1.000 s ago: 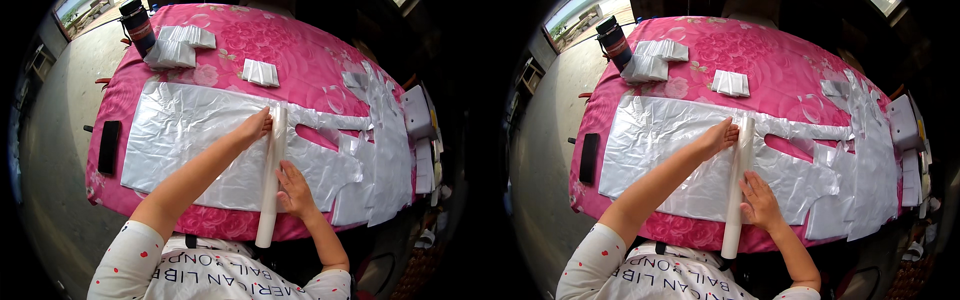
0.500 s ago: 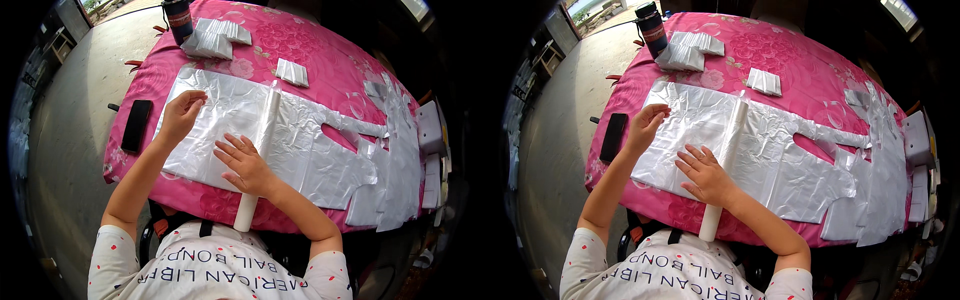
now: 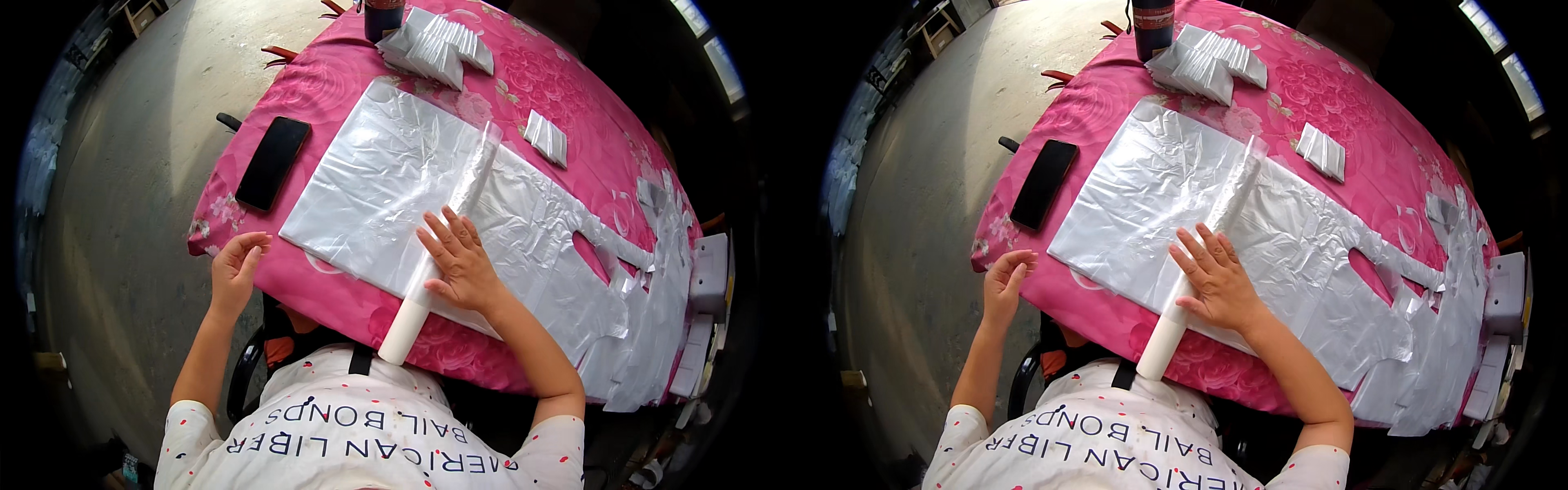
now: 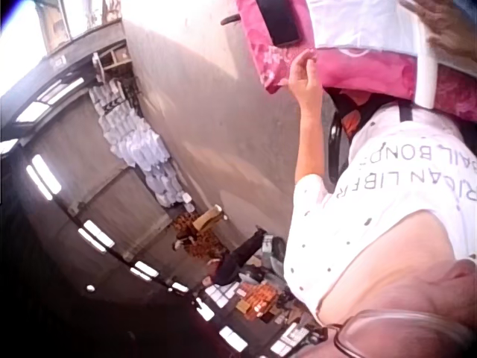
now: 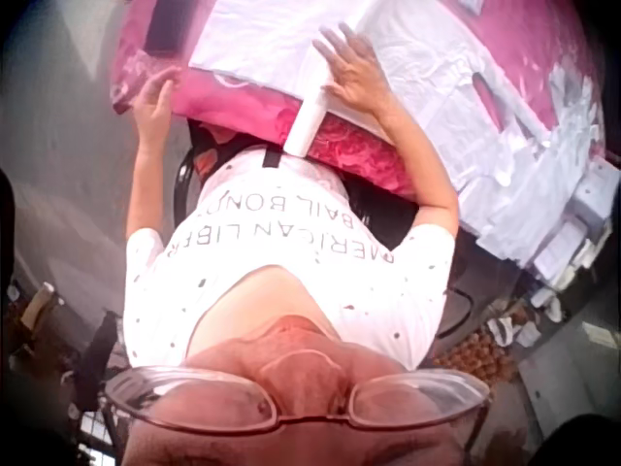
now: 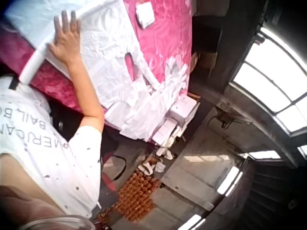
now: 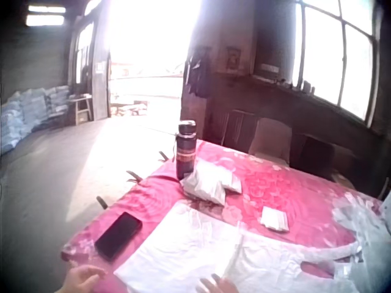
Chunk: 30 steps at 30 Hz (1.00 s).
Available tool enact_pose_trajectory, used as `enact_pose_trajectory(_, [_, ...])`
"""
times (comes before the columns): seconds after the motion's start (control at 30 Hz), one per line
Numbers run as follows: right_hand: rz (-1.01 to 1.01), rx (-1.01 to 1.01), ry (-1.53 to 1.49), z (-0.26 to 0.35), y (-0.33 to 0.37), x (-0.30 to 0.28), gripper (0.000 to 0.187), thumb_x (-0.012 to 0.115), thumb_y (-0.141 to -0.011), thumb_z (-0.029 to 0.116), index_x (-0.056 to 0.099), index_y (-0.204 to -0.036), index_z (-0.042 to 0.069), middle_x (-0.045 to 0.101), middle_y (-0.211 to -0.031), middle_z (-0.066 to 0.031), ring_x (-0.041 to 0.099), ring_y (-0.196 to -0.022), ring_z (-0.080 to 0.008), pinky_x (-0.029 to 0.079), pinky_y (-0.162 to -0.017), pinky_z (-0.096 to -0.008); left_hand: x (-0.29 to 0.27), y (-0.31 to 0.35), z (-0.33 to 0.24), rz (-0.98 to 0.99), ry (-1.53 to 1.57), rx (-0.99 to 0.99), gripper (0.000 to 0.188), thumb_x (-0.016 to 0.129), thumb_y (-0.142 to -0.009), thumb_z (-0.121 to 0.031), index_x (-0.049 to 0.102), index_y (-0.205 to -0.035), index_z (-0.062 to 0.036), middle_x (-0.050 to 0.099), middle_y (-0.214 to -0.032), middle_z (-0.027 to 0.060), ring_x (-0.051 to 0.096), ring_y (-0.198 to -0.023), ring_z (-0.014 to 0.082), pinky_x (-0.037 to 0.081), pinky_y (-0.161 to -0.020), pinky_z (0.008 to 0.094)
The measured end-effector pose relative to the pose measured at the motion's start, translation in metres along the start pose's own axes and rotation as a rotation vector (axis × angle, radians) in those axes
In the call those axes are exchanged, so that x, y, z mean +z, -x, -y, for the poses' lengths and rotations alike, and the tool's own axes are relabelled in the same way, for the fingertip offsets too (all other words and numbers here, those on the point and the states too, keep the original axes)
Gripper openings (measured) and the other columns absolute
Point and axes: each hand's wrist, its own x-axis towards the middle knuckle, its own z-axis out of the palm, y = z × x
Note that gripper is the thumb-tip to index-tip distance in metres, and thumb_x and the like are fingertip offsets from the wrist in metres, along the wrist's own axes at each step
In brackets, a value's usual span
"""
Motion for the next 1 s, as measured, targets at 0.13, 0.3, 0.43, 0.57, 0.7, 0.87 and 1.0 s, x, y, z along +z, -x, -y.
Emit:
enact_pose_trajectory(0.13, [-0.076, -0.223, -0.104, 0.046, -0.095, 0.015, 0.06, 0.047, -0.086, 0.048, 0.046, -0.128, 0.006, 0.041, -0.136, -0.0132, 0.026, -0.133, -0.0282, 0.018, -0.109, -0.043, 0.007, 0.012, 0.001, 0.007, 0.093, -0.046, 0.023, 0.048, -0.089, 0.001, 0.054, -0.11, 0.0044, 0.061, -0.105, 0.0092, 0.057, -0.096, 0.0132, 0.044, -0.088, 0.0253])
enact_pose_trajectory(0.3, [-0.197, -0.216, -0.152, 0.034, -0.11, 0.003, 0.042, 0.056, -0.084, 0.034, 0.056, -0.114, 0.005, 0.051, -0.126, -0.0097, 0.038, -0.126, -0.0268, 0.026, -0.105, -0.0427, 0.005, 0.03, -0.002, -0.012, 0.134, -0.094, 0.023, 0.049, -0.089, 0.001, 0.055, -0.11, 0.0046, 0.061, -0.105, 0.0097, 0.058, -0.096, 0.0134, 0.044, -0.087, 0.0258])
enact_pose_trajectory(0.43, [-0.121, -0.19, -0.08, 0.014, -0.121, 0.028, 0.039, 0.049, -0.089, 0.034, 0.057, -0.117, 0.01, 0.049, -0.131, -0.0056, 0.031, -0.131, -0.0258, 0.015, -0.109, -0.0427, 0.004, 0.039, -0.001, -0.031, 0.102, -0.103, 0.023, 0.049, -0.088, 0.0, 0.055, -0.11, 0.004, 0.062, -0.105, 0.0094, 0.058, -0.095, 0.0133, 0.045, -0.086, 0.0262])
enact_pose_trajectory(0.57, [-0.015, -0.124, -0.07, 0.036, -0.171, 0.047, 0.041, 0.049, -0.087, 0.032, 0.055, -0.121, 0.011, 0.046, -0.132, -0.0064, 0.028, -0.132, -0.0254, 0.011, -0.11, -0.0434, 0.018, 0.034, -0.019, -0.022, -0.185, -0.07, 0.033, 0.057, -0.083, -0.006, 0.052, -0.115, 0.0026, 0.061, -0.102, 0.0123, 0.06, -0.092, 0.0183, 0.046, -0.084, 0.0292])
enact_pose_trajectory(0.7, [-0.294, 0.134, -0.082, 0.07, -0.198, 0.075, 0.049, 0.05, -0.079, 0.019, 0.049, -0.126, 0.005, 0.033, -0.14, -0.0148, 0.02, -0.134, -0.0328, 0.01, -0.11, -0.0471, 0.041, 0.025, -0.025, -0.043, -0.907, 0.075, 0.056, 0.07, -0.071, -0.015, 0.046, -0.119, 0.0013, 0.055, -0.098, 0.0162, 0.056, -0.09, 0.0305, 0.046, -0.08, 0.0351])
enact_pose_trajectory(0.87, [-0.645, 0.527, -0.56, 0.081, -0.192, 0.081, 0.082, 0.054, -0.072, 0.007, 0.009, -0.14, -0.001, 0.018, -0.139, -0.0331, 0.022, -0.132, -0.0391, 0.019, -0.109, -0.0448, 0.031, 0.025, -0.03, 0.271, -0.195, -0.293, 0.06, 0.073, -0.068, -0.014, 0.044, -0.118, 0.0016, 0.056, -0.094, 0.0119, 0.059, -0.083, 0.0228, 0.048, -0.074, 0.0314])
enact_pose_trajectory(1.0, [-0.453, 0.609, -2.132, 0.073, -0.164, 0.032, 0.065, 0.063, -0.075, 0.012, 0.026, -0.128, -0.002, 0.049, -0.103, -0.0147, 0.058, -0.091, -0.0214, 0.052, -0.075, -0.0326, 0.039, 0.045, -0.026, 0.586, 0.9, -0.605, 0.071, 0.073, -0.066, -0.037, 0.044, -0.116, 0.0031, 0.056, -0.089, 0.0083, 0.06, -0.074, 0.0161, 0.051, -0.068, 0.0287])
